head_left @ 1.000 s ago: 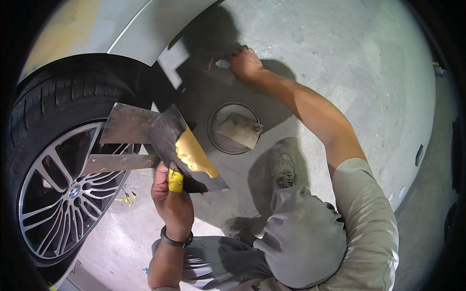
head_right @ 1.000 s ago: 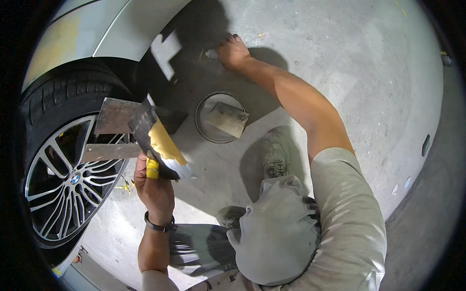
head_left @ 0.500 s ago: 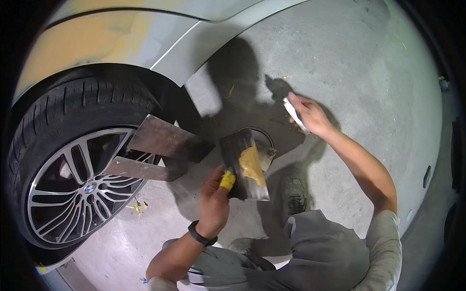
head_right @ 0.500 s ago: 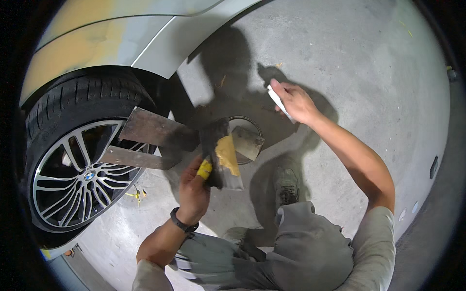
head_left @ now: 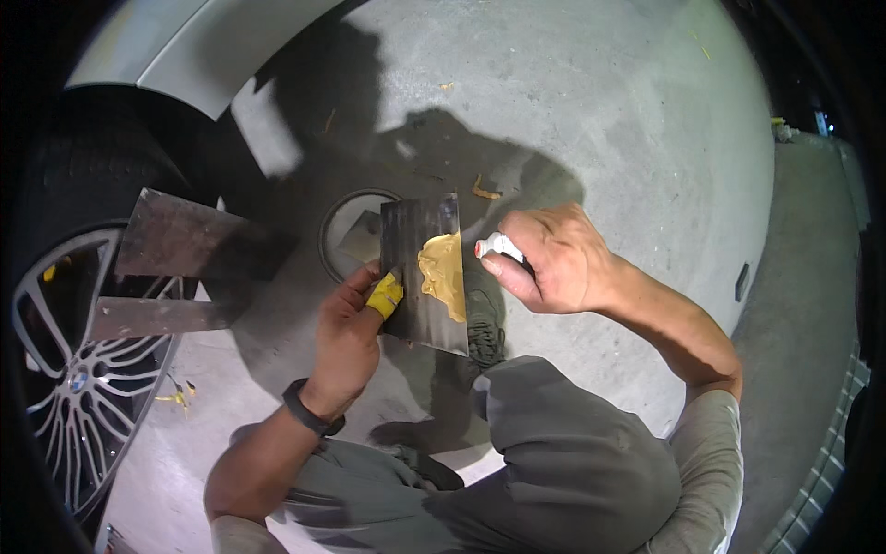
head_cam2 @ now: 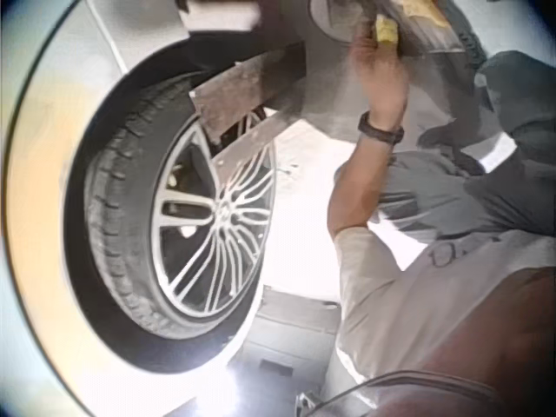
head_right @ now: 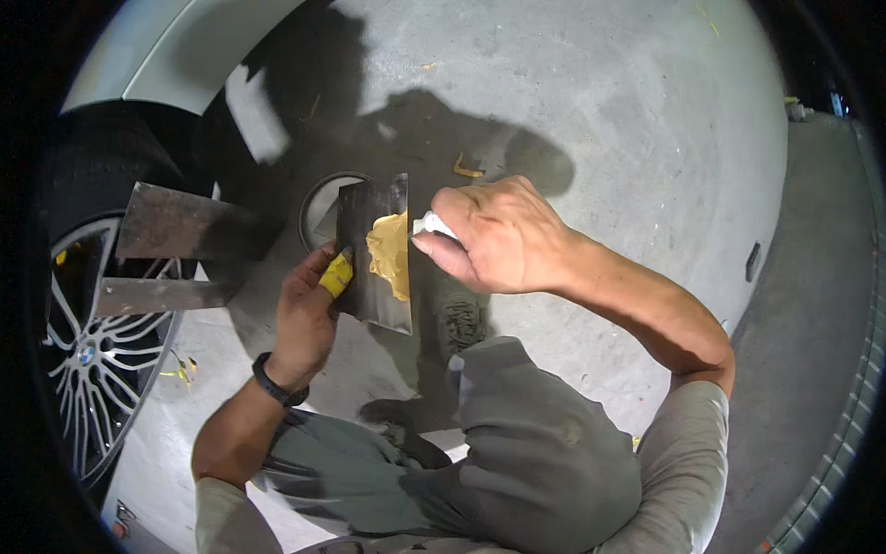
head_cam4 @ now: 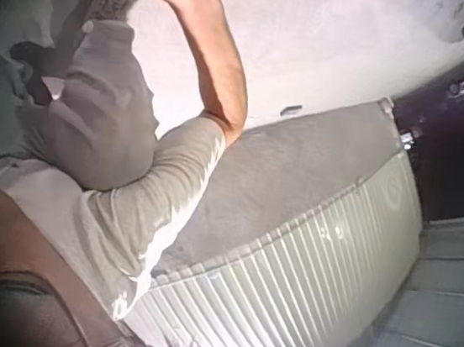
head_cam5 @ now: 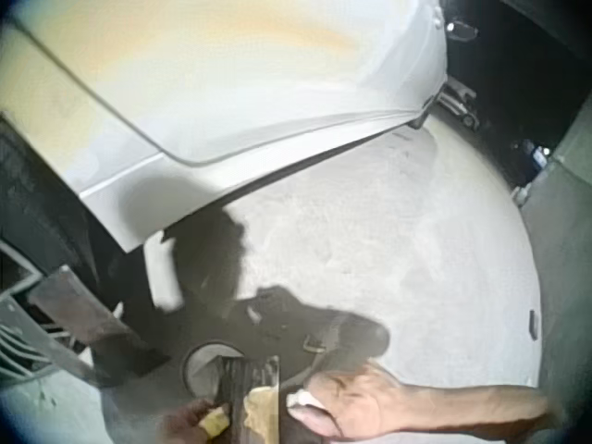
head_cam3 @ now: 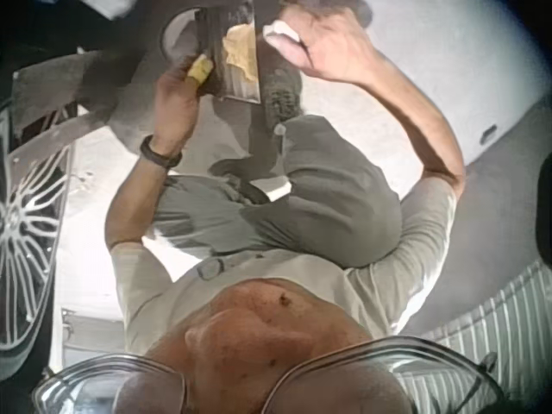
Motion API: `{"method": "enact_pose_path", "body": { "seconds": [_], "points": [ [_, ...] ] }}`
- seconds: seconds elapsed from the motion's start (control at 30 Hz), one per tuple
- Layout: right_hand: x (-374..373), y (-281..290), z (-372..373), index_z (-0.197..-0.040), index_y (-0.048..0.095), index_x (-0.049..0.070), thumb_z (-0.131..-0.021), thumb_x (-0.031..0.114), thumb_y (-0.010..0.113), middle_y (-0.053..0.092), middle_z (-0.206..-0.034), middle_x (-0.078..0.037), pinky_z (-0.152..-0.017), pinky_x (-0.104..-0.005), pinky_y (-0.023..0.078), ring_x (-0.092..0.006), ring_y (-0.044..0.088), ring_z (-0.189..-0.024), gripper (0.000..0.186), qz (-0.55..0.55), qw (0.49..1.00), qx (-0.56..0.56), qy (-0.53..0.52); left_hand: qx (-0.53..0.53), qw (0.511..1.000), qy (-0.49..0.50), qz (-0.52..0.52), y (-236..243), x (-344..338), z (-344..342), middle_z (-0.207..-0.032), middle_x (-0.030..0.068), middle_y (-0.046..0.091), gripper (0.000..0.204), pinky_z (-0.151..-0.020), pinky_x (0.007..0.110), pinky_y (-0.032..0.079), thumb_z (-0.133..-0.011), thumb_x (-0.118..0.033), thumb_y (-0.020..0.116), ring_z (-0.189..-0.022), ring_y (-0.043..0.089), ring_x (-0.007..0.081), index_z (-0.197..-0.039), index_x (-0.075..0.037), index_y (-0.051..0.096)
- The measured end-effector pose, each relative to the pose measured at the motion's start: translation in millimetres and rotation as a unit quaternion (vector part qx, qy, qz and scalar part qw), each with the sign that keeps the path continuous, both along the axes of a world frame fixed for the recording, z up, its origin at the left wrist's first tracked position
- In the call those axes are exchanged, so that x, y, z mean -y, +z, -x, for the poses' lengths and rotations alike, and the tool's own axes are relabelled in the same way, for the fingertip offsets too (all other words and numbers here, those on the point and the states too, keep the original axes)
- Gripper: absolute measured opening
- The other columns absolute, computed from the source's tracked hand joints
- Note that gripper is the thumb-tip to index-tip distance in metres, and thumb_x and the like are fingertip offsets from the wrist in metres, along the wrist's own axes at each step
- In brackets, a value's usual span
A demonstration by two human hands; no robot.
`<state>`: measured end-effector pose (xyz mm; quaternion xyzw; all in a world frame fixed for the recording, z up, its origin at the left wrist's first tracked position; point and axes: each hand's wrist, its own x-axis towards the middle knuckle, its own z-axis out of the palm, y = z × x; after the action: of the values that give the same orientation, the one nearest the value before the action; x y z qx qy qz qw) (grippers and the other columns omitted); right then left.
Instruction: The person mixes body filler with a hardener on a metal palette, then uses a spreader to apply the filler to a damaged area on the front bumper of a white car. The person smooths the filler across the surface and cleans the spreader between applications.
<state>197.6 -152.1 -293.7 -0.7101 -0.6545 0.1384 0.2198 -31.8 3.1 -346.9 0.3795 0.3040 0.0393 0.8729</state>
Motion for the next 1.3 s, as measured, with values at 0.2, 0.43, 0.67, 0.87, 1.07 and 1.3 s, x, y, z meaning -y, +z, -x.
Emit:
{"method": "enact_pose_path", "body": {
  "seconds": [0.2, 0.43, 0.67, 0.87, 1.07, 1.3],
  "points": [
    [-6, 13, 12, -0.079, 0.053, 0.003, -0.086, 0.012, 0.075, 0.052, -0.061, -0.01, -0.045, -0.0425, 0.043, -0.0307, 0.056, -0.05, 0.025, -0.002, 0.999, -0.003, 0.043, 0.003, 1.0, -0.027, 0.002, 11, -3, 0, -0.112, 0.0024, 0.07, 0.035, -0.087, 0.021, 0.047, -0.099, 0.005, 0.048, -0.099, 0.061, 0.0049, -0.131, 0.005, 0.061],
    [-13, 15, 20, -0.074, 0.05, 0.003, -0.083, 0.003, 0.075, 0.044, -0.059, -0.007, -0.042, -0.0397, 0.038, -0.0272, 0.049, -0.046, 0.026, -0.016, 0.997, -0.009, 0.075, -0.006, 1.0, -0.017, 0.02, 19, -10, 3, -0.107, 0.0029, 0.07, 0.034, -0.084, 0.02, 0.049, -0.098, 0.007, 0.045, -0.095, 0.063, 0.005, -0.128, 0.005, 0.061],
    [-14, 21, 22, -0.071, 0.046, 0.005, -0.084, 0.008, 0.078, 0.049, -0.059, -0.009, -0.039, -0.0408, 0.039, -0.029, 0.052, -0.046, 0.035, -0.024, 0.996, 0.005, 0.084, 0.012, 0.999, -0.026, 0.017, 17, -11, 5, -0.11, 0.0032, 0.071, 0.034, -0.083, 0.02, 0.049, -0.1, 0.005, 0.047, -0.094, 0.061, 0.0034, -0.131, 0.006, 0.06],
    [-11, 20, 24, -0.073, 0.048, 0.004, -0.084, 0.003, 0.075, 0.045, -0.059, -0.007, -0.04, -0.0386, 0.035, -0.0265, 0.048, -0.044, 0.03, -0.051, 0.995, -0.003, 0.085, 0.014, 0.999, -0.032, 0.008, 14, -7, 5, -0.112, 0.0036, 0.071, 0.034, -0.085, 0.02, 0.048, -0.101, 0.003, 0.048, -0.098, 0.061, 0.0035, -0.133, 0.006, 0.059],
    [-1, 15, 14, -0.108, 0.071, 0.002, -0.106, 0.034, 0.064, 0.07, -0.076, -0.007, -0.056, -0.0322, 0.051, -0.0141, 0.065, -0.063, 0.033, 0.113, 0.951, -0.226, -0.178, -0.004, 1.0, 0.028, 0.009, 14, -12, 8, -0.12, 0.0068, 0.07, 0.037, -0.091, 0.022, 0.05, -0.099, 0.003, 0.048, -0.105, 0.064, 0.0087, -0.135, 0.006, 0.058],
    [17, -20, 1, -0.134, 0.059, 0.001, -0.101, -0.004, 0.058, 0.074, -0.11, -0.012, -0.089, -0.0337, 0.059, -0.0169, 0.072, -0.099, 0.033, 0.132, 0.802, -0.532, -0.237, -0.004, 0.998, 0.023, -0.05, 10, -23, 12, -0.126, 0.0085, 0.068, 0.042, -0.101, 0.025, 0.047, -0.101, -0.002, 0.046, -0.112, 0.063, 0.0105, -0.141, 0.007, 0.056]
  ]
}}
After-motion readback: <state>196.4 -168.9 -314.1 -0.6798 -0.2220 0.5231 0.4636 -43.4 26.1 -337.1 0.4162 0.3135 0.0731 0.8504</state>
